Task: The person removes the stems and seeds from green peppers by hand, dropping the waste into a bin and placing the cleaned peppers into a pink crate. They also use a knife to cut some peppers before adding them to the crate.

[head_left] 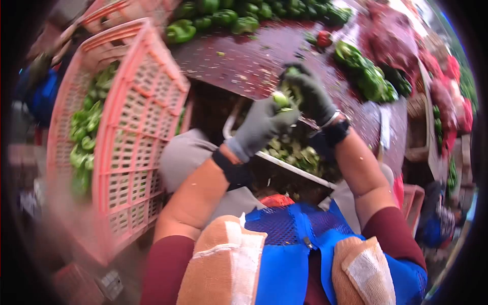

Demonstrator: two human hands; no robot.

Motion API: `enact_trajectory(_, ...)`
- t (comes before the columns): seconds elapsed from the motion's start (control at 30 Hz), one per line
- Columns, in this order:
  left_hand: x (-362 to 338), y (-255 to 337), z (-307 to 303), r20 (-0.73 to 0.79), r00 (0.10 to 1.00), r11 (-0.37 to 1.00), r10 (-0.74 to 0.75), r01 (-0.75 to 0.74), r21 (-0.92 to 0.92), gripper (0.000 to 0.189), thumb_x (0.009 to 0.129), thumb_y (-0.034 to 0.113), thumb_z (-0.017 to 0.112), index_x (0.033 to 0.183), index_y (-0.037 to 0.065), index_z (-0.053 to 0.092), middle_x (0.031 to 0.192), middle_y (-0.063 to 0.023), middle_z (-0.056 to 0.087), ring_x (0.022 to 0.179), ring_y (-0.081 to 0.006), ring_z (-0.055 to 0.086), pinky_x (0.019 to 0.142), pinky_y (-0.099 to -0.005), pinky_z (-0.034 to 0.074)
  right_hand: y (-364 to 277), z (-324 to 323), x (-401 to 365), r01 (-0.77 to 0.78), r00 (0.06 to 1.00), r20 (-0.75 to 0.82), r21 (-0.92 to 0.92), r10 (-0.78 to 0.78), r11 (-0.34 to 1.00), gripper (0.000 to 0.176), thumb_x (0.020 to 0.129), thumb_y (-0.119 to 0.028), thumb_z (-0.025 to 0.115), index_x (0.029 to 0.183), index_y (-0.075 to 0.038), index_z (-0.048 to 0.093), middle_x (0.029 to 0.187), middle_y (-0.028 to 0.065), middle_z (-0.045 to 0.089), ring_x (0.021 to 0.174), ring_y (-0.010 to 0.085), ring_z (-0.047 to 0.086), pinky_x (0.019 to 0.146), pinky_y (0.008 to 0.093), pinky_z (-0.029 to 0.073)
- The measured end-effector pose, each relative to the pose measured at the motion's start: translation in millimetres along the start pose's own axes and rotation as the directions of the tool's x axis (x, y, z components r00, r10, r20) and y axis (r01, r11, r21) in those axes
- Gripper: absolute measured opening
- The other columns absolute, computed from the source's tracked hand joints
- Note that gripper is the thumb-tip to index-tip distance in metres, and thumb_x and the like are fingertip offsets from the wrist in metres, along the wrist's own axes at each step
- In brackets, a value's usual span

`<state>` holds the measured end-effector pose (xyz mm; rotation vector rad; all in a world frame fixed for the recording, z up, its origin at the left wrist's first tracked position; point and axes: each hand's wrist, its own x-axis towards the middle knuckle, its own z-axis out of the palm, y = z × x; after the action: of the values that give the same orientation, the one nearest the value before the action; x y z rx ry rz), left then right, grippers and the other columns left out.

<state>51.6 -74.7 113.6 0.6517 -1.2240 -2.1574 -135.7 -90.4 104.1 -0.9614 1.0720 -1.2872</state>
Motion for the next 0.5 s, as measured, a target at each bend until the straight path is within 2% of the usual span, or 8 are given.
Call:
enact_trajectory(0.07,10.8,-2.7,-10.5,-0.018,0.989,0.934,0.146,-0.132,0.332,0.017,0.091,0.021,0.067,0.094,0.004,0.065,0.073,0.0014,0.06,0.062,-0.0073,0.055,0.056,-0.0264,0.046,-19.2,11.2,46.8,0.381,0.923,0.105,-0.135,-0.369,0.915,0.045,0.086,-0.006,0.07,0.127,-0.002,0.053,0.107,0.0094,0.064,0.099,0.019,0.064,0.084,0.0309,0.054)
enact_trajectory(0.13,15.4,-4.3,-8.8,0.015,0.987,0.752,0.157,-0.129,0.646,0.03,0.089,0.029,0.066,0.097,0.001,0.061,0.074,-0.0067,0.063,0.069,-0.0193,0.063,0.066,-0.036,0.051,-52.1,42.4,78.7,0.703,0.657,0.238,-0.537,-0.716,0.466,0.055,0.085,-0.001,0.073,0.134,-0.001,0.048,0.117,0.0117,0.062,0.105,0.0202,0.063,0.089,0.0325,0.055)
enact_trajectory(0.17,26.9,-38.3,-13.0,0.124,0.922,0.455,0.367,-0.294,0.841,0.027,0.088,0.03,0.064,0.099,0.005,0.063,0.085,-0.0151,0.066,0.077,-0.0299,0.067,0.071,-0.043,0.052,-77.6,69.7,82.9,0.713,0.521,0.324,-0.673,-0.79,0.195,0.057,0.085,-0.003,0.074,0.135,-0.001,0.048,0.119,0.0119,0.061,0.105,0.0204,0.063,0.089,0.0333,0.054)
enact_trajectory(0.23,31.5,-49.4,-9.4,0.27,0.945,0.248,0.185,-0.311,0.918,0.027,0.087,0.029,0.062,0.107,0.01,0.065,0.1,-0.0171,0.066,0.093,-0.0348,0.065,0.08,-0.0463,0.051,-109.8,118.3,82.5,0.57,0.791,0.293,-0.036,-0.536,0.821,0.061,0.096,-0.021,0.062,0.147,-0.007,0.034,0.136,0.0189,0.051,0.119,0.0264,0.056,0.099,0.0379,0.049)
enact_trajectory(0.27,26.1,-34.0,-0.6,0.266,0.963,0.217,0.045,-0.269,0.938,0.03,0.087,0.029,0.062,0.111,0.011,0.065,0.103,-0.0165,0.065,0.096,-0.034,0.064,0.083,-0.0463,0.051,-125.8,142.6,82.2,0.312,0.886,0.263,0.272,-0.382,0.91,0.064,0.101,-0.031,0.057,0.153,-0.01,0.027,0.145,0.0223,0.045,0.126,0.0294,0.052,0.104,0.0402,0.046)
enact_trajectory(0.37,26.5,-23.5,-2.5,0.228,0.948,0.289,0.22,-0.287,0.913,0.041,0.088,0.029,0.063,0.124,0.01,0.056,0.106,-0.0167,0.062,0.096,-0.0356,0.063,0.082,-0.0461,0.051,-80.1,95.9,178.3,0.554,0.83,0.162,-0.348,-0.534,0.756,0.05,0.098,-0.026,0.063,0.14,-0.002,0.048,0.124,0.0091,0.062,0.11,0.0174,0.062,0.089,0.0283,0.051)
enact_trajectory(0.47,37.3,-15.3,-8.4,0.237,0.941,0.277,0.242,-0.301,0.913,0.04,0.089,0.029,0.061,0.123,0.009,0.054,0.104,-0.0153,0.062,0.096,-0.0348,0.063,0.081,-0.0472,0.051,-9.7,34.9,254.2,0.476,0.743,0.296,-0.864,-0.6,0.164,0.053,0.087,-0.024,0.07,0.135,-0.006,0.054,0.127,0.0157,0.06,0.12,0.0337,0.057,0.102,0.0397,0.047)
enact_trajectory(0.5,40.8,-18.4,-9.7,0.238,0.938,0.268,0.251,-0.304,0.914,0.039,0.09,0.03,0.06,0.122,0.009,0.055,0.104,-0.0152,0.062,0.095,-0.0343,0.063,0.081,-0.0475,0.051,9.8,22.5,271.1,0.411,0.842,0.312,-0.9,-0.439,0.149,0.055,0.085,-0.027,0.068,0.137,-0.018,0.053,0.137,0.0185,0.052,0.127,0.0376,0.051,0.106,0.044,0.042)
